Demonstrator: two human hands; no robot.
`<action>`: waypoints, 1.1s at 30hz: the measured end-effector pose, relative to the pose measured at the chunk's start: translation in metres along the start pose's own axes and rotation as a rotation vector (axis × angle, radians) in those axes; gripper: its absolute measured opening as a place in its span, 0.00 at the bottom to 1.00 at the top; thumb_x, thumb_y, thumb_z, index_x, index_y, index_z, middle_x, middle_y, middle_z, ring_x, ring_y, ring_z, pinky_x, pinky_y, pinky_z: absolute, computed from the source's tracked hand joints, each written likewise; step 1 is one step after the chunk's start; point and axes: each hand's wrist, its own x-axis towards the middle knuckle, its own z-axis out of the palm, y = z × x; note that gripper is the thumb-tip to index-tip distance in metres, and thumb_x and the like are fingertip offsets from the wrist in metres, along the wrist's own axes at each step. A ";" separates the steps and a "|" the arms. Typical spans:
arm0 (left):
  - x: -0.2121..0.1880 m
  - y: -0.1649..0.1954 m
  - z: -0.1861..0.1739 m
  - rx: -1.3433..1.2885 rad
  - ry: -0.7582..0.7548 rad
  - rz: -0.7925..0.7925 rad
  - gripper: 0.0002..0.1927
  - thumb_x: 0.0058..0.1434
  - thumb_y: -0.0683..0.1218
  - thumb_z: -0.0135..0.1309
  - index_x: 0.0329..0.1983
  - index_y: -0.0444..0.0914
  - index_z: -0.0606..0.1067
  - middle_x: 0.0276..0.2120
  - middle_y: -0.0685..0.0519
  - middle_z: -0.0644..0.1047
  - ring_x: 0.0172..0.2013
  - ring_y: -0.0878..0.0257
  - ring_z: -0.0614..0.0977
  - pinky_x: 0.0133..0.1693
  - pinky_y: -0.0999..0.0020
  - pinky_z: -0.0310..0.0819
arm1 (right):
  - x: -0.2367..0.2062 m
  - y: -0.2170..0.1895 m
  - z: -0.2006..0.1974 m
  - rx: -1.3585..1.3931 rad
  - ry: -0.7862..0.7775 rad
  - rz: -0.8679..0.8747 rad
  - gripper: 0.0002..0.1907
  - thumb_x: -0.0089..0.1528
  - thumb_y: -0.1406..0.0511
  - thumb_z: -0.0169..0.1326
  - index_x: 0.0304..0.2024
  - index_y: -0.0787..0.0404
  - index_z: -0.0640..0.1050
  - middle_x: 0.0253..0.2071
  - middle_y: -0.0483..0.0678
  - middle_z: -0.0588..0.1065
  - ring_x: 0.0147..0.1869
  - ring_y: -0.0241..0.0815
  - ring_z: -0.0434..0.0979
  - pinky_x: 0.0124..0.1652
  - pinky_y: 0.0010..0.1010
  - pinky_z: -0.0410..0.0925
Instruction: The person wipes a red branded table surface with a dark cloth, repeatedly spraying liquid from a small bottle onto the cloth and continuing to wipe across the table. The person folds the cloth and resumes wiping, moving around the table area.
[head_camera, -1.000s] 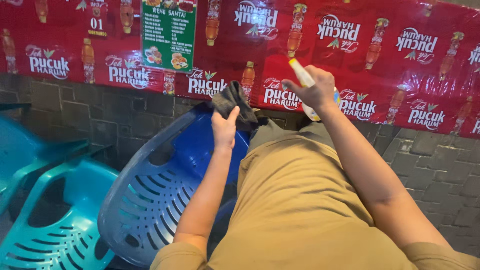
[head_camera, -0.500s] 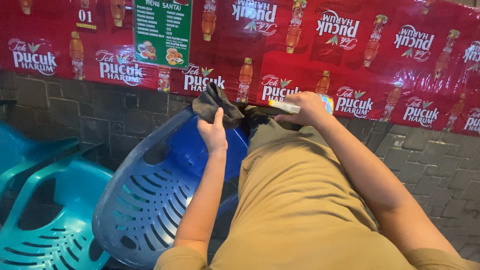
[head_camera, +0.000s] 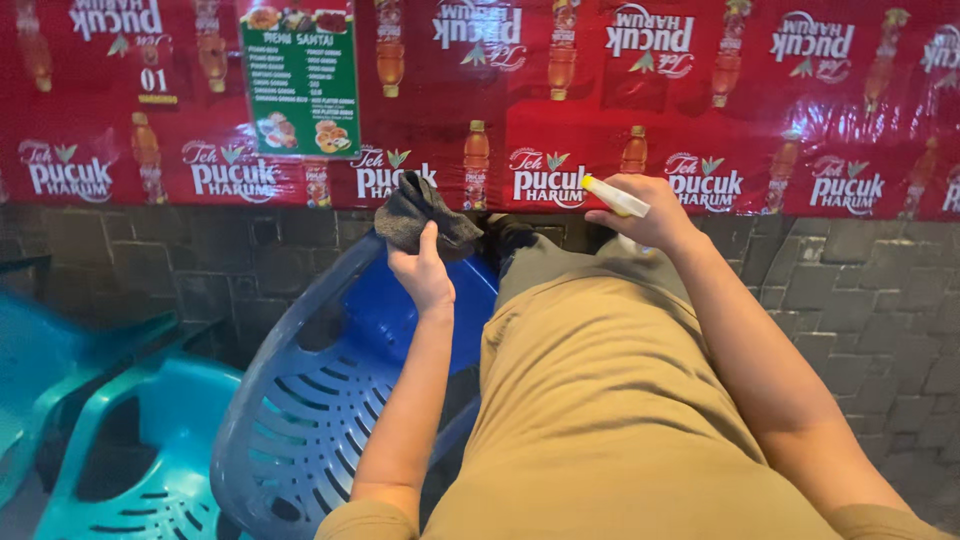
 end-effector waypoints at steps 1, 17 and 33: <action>-0.001 -0.001 0.003 0.007 -0.006 0.000 0.17 0.62 0.35 0.58 0.55 0.28 0.74 0.48 0.49 0.79 0.45 0.63 0.80 0.52 0.67 0.76 | -0.005 0.002 -0.003 -0.023 0.019 -0.002 0.23 0.56 0.53 0.68 0.48 0.58 0.80 0.38 0.50 0.80 0.40 0.49 0.82 0.41 0.37 0.73; -0.013 -0.011 0.043 0.039 -0.100 0.062 0.18 0.61 0.34 0.58 0.55 0.30 0.73 0.50 0.49 0.78 0.47 0.63 0.80 0.54 0.68 0.75 | -0.037 0.036 -0.018 -0.076 0.001 -0.083 0.20 0.55 0.51 0.67 0.42 0.55 0.81 0.35 0.51 0.80 0.37 0.56 0.80 0.37 0.42 0.73; -0.014 0.010 0.064 -0.015 0.277 0.141 0.15 0.58 0.37 0.58 0.48 0.27 0.74 0.47 0.44 0.79 0.43 0.59 0.81 0.48 0.62 0.79 | 0.041 0.017 0.006 -0.224 0.139 -0.124 0.25 0.55 0.42 0.65 0.33 0.54 0.79 0.29 0.51 0.79 0.33 0.55 0.81 0.32 0.46 0.72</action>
